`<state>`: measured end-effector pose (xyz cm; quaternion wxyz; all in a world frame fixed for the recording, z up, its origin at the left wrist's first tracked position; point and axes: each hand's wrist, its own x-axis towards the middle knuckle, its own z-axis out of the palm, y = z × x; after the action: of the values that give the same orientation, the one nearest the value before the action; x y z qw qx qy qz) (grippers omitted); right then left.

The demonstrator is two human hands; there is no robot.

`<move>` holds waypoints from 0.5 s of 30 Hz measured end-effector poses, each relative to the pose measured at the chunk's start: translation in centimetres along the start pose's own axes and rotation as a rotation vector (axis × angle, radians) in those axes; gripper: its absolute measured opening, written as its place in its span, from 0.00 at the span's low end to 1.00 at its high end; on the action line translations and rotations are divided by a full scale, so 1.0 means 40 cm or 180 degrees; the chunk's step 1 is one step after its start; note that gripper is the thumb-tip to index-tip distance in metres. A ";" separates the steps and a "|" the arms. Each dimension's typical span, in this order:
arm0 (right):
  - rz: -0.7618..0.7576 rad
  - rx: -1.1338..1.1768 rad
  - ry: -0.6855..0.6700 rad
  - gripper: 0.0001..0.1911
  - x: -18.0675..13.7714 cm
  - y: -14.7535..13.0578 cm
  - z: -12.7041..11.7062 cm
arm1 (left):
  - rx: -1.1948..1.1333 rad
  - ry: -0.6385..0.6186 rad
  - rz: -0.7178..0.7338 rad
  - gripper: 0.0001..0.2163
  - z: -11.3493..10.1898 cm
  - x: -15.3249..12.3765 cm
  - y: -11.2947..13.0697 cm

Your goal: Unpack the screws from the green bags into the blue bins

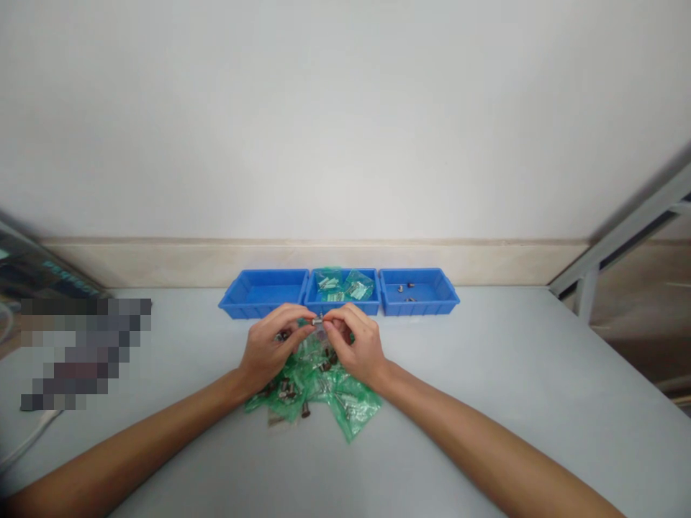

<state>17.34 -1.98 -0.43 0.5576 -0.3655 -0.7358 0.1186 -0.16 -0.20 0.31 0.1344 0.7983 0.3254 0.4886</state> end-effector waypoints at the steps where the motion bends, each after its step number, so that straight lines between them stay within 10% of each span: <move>1: -0.0019 -0.0014 -0.0005 0.05 0.000 0.000 0.000 | 0.0006 -0.0003 -0.0001 0.08 0.001 0.000 -0.001; 15: -0.0069 -0.0149 0.0028 0.07 -0.003 0.003 0.001 | 0.0067 -0.0066 0.0089 0.04 0.000 -0.001 -0.005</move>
<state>17.36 -1.97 -0.63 0.5534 -0.3710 -0.7398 0.0936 -0.24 -0.08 0.16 0.1225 0.8091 0.3179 0.4788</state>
